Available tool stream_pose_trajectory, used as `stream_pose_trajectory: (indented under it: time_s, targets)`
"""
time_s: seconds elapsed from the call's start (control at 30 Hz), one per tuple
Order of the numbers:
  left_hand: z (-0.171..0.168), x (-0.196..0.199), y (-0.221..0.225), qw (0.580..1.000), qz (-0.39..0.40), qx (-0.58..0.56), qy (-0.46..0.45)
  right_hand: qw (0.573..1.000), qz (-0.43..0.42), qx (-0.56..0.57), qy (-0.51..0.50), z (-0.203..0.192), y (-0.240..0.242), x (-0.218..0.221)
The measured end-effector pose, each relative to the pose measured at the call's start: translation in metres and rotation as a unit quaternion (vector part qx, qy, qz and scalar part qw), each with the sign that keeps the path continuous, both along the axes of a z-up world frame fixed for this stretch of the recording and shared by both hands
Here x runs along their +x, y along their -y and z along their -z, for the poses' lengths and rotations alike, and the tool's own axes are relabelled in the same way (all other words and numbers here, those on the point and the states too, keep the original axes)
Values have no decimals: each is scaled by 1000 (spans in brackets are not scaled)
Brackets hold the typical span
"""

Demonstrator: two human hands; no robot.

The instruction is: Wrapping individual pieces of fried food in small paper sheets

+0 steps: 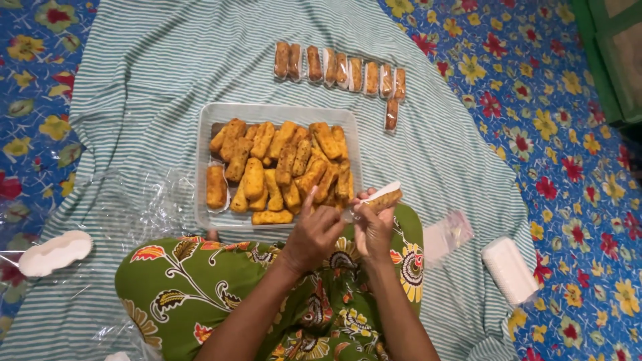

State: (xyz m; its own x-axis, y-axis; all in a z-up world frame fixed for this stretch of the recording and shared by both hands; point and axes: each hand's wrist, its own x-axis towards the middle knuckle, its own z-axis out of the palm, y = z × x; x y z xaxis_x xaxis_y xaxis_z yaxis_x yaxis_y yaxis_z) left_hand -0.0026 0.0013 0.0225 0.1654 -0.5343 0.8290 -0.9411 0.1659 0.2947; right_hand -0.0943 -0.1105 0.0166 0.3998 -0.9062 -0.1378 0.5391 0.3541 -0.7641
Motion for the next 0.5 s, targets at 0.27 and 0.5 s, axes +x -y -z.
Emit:
stream_pose_trajectory:
  time_s: [0.27, 0.5]
  targets:
    - [57, 10, -4, 971, 117, 68, -196, 1000, 16, 2, 24, -24, 3, -8]
    - [6, 12, -13, 822, 153, 74, -544, 999, -27, -2, 37, -33, -18, -10]
